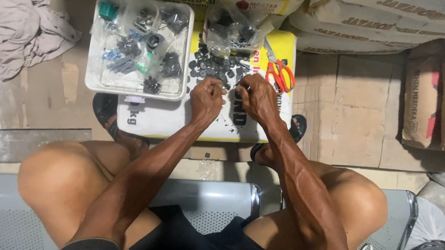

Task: Sorting and organizing small metal hardware components like nuts and bolts into a plastic storage tray.

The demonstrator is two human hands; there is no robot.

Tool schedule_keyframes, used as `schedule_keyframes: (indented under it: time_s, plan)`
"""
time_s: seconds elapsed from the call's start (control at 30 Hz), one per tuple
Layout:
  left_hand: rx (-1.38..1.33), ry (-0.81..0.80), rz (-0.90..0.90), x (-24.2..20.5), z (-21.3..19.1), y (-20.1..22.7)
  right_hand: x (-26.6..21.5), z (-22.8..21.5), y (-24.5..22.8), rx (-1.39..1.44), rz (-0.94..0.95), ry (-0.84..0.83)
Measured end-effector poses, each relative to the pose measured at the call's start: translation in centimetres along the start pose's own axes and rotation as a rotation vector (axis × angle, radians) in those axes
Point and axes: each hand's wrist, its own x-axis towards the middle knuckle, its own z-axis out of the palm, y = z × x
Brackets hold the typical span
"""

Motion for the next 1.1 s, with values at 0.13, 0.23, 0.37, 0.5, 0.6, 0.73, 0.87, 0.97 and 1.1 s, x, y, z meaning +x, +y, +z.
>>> schedule_keyframes:
  time_s: [0.13, 0.23, 0.37, 0.5, 0.6, 0.73, 0.87, 0.97, 1.1]
  plan:
    - [0.406, 0.093, 0.246, -0.5, -1.4, 0.0, 0.7, 2.5, 2.6, -0.269, -0.038, 0.068]
    - [0.691, -0.031, 0.352, -1.0, -1.9, 0.9, 0.8, 1.4, 2.1, -0.316, -0.01, 0.066]
    - [0.878, -0.149, 0.413, 0.0, -1.7, -0.6, -0.5, -1.2, 4.1, -0.237, 0.184, 0.016]
    - [0.97, -0.162, 0.544, 0.3, -1.7, 0.0, -3.1, -2.6, 6.6, -0.396, 0.416, -0.321]
    - [0.933, -0.136, 0.614, 0.8, -0.6, 0.2, -3.8, -2.6, 3.2, -0.475, 0.495, -0.446]
    - [0.831, -0.054, 0.594, 2.6, 0.9, -3.0, -5.5, -0.3, 4.8, -0.505, 0.332, -0.369]
    - [0.729, -0.016, 0.451, 1.1, -0.3, -3.7, -5.7, 0.1, 5.5, -0.415, 0.318, -0.372]
    - [0.775, -0.075, 0.324, -1.3, -1.9, -3.1, -5.4, 0.5, 5.4, -0.422, 0.288, -0.323]
    - [0.78, -0.088, 0.305, -3.3, -4.1, -2.3, -5.2, -0.9, 2.4, -0.403, 0.306, -0.278]
